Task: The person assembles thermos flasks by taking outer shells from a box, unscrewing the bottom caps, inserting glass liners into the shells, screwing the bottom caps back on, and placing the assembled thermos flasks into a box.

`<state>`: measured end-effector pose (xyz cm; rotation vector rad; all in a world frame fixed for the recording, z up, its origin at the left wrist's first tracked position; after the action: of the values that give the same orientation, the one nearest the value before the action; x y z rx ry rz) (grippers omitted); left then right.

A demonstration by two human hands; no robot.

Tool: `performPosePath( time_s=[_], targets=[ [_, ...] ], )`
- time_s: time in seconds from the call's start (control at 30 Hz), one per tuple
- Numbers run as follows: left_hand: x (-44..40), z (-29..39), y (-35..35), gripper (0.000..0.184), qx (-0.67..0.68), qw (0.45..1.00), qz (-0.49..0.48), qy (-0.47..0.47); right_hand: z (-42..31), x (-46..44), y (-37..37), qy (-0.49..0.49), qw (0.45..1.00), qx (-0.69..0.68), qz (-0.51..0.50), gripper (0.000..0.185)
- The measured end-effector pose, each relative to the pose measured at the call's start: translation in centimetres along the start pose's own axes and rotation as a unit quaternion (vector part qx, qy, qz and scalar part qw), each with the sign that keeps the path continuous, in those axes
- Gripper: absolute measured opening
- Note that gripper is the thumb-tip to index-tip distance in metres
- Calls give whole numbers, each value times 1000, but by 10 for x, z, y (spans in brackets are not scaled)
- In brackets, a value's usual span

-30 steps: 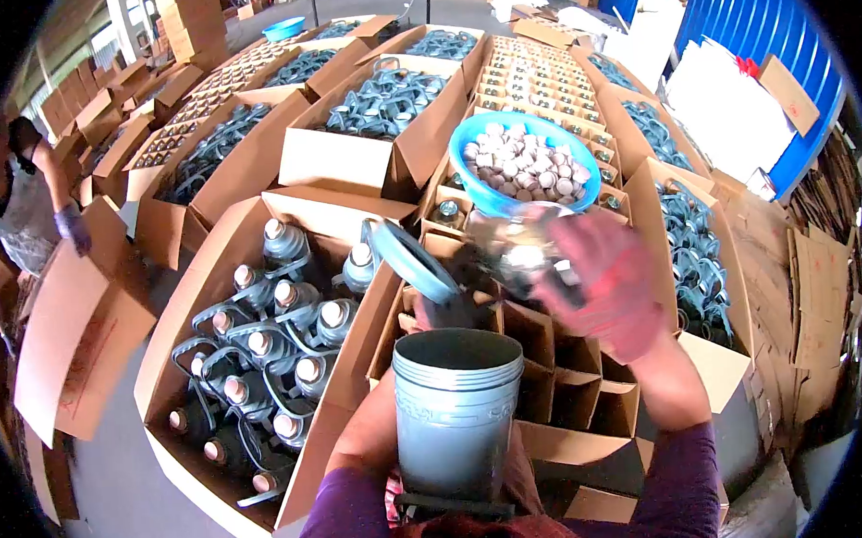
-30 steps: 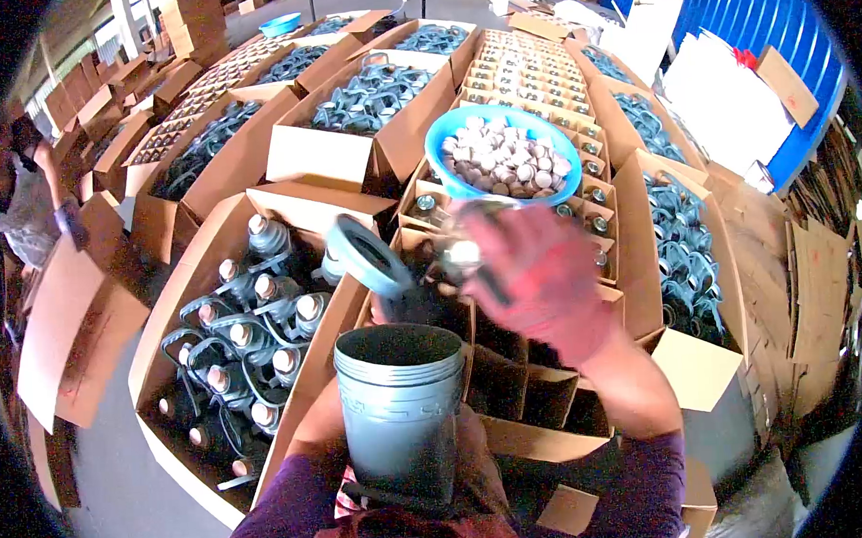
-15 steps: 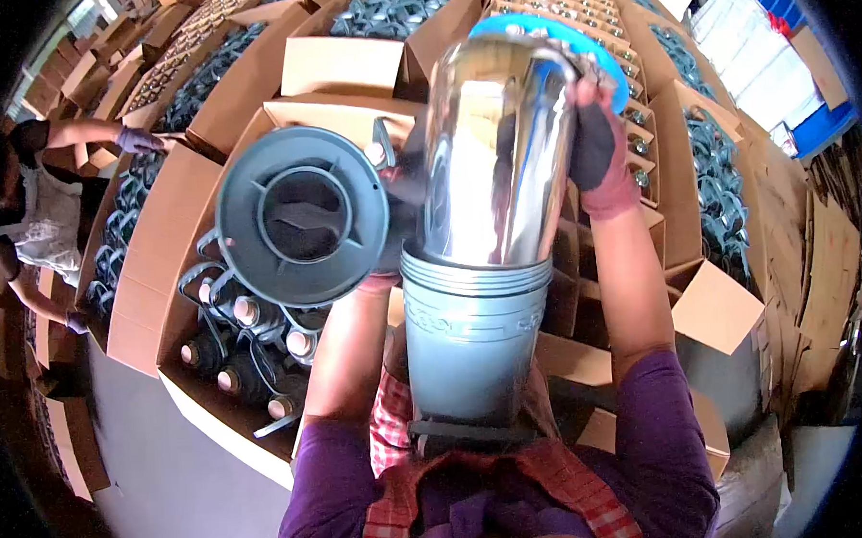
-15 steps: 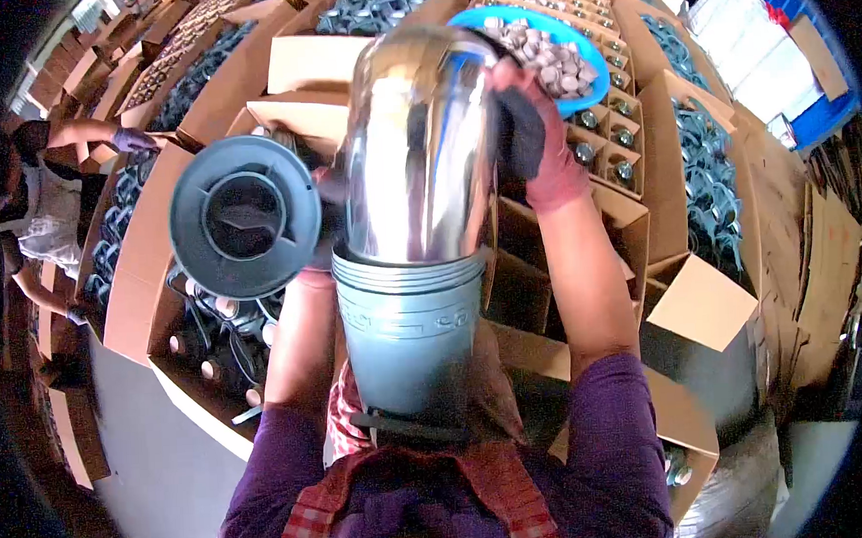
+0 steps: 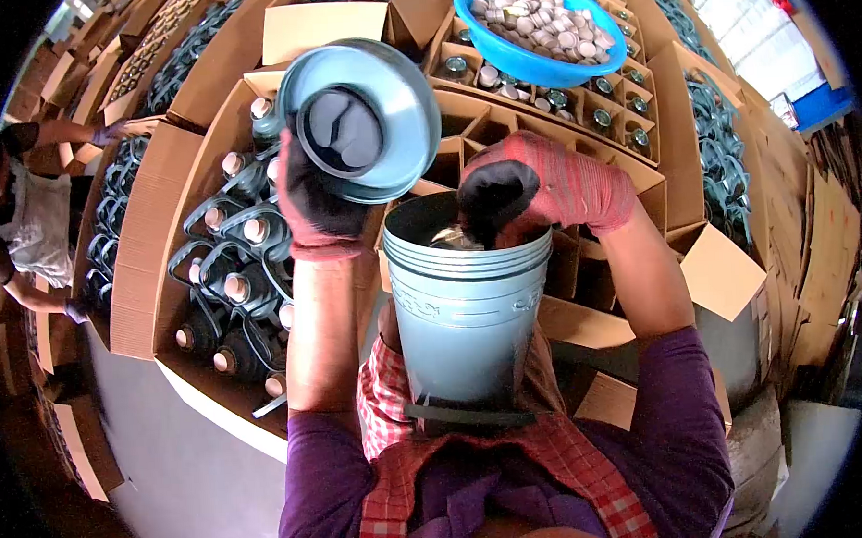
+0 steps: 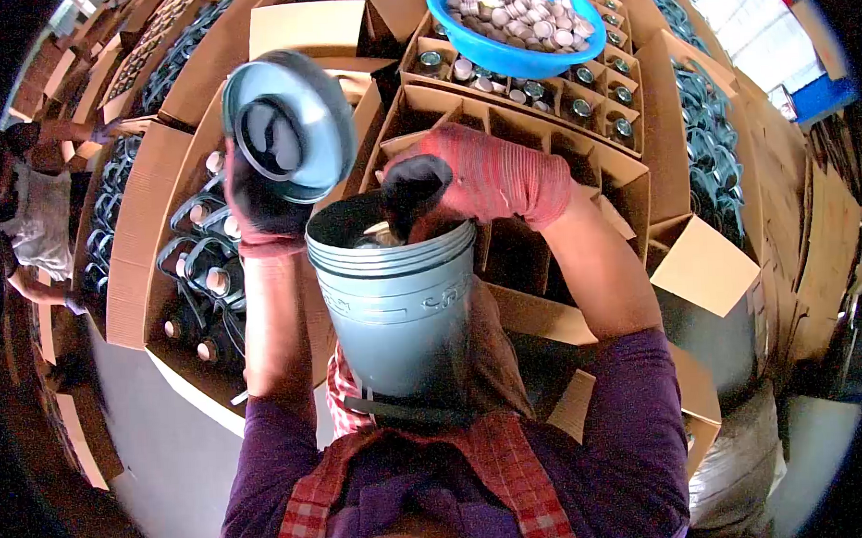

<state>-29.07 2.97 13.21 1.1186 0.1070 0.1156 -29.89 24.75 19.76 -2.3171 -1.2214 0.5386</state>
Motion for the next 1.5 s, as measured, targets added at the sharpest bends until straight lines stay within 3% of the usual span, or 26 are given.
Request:
performPosePath(
  time_s=[0.03,0.07,0.1,0.17,0.2,0.23,0.3,0.33,0.37,0.4,0.43,0.5,0.6,0.73,0.83,0.87,0.9,0.97,1.0,1.1,1.13,1.23,1.3,1.37,1.47,1.5],
  targets=[
    [-5,7,-5,40,-40,997,30,60,1,3,0,4,1000,9,5,49],
    [-4,17,-11,38,-162,974,29,155,3,6,-1,25,997,-58,47,45],
    [0,24,-15,36,-280,928,27,246,6,9,0,45,987,-125,89,41],
    [17,22,-4,48,-349,887,0,303,12,16,4,84,947,-257,173,33],
    [26,20,1,55,-379,863,-11,333,26,21,8,39,906,-290,306,31],
    [33,17,6,61,-397,855,-64,326,60,26,12,-5,861,-332,385,40],
    [36,12,25,63,-428,834,-195,290,50,18,27,-71,782,-486,385,52],
    [38,9,34,64,-438,818,-258,269,54,19,36,-62,786,-484,380,58],
    [40,2,38,60,-445,826,-241,246,55,21,46,-52,789,-483,376,63],
    [42,-5,42,57,-452,834,-224,223,52,24,58,-34,732,-612,296,71],
    [42,-7,52,55,-405,859,-241,199,66,28,64,-57,730,-597,327,73],
    [36,-7,57,54,-344,845,-351,212,88,35,71,-95,753,-527,383,72],
    [35,-5,62,52,-338,816,-376,279,75,40,62,-130,792,-385,456,68],
    [42,11,54,55,-381,783,-401,284,49,45,49,-153,841,-313,413,61],
    [66,7,33,68,-380,848,-282,239,34,42,42,-143,864,-304,375,56],
    [68,12,32,75,-445,820,-295,206,37,45,44,-119,862,-303,388,55],
    [63,15,27,70,-461,801,-315,216,39,45,45,-95,861,-300,400,54],
    [66,22,31,65,-469,760,-357,274,29,41,40,-185,878,-245,368,56],
    [71,24,34,62,-486,763,-331,267,27,43,40,-207,882,-233,353,58],
    [71,34,43,65,-549,732,-339,218,-13,49,41,-105,908,-201,353,67],
    [71,38,64,69,-614,662,-372,215,-35,47,34,-122,925,-127,336,68],
    [77,31,88,74,-663,588,-404,226,-51,51,40,-61,942,70,324,66],
    [77,26,81,68,-659,587,-402,243,-49,52,43,-40,933,128,333,64],
    [78,24,76,66,-671,537,-416,298,-43,54,48,-65,933,114,336,64],
    [78,20,69,61,-672,555,-390,298,-33,54,57,-49,919,110,374,65],
    [74,20,65,67,-665,601,-373,241,-28,51,56,-49,913,99,392,64]
  ],
)
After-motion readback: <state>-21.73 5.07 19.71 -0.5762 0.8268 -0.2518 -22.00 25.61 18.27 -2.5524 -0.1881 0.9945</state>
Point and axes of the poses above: each hand's wrist, its own x-axis away from the middle knuckle, its own y-axis out of the palm, z = x × y, the point moved 3 cm from there along -x, towards the middle knuckle, and after that the axes turned 6 degrees about z, right-handed, at the moved point
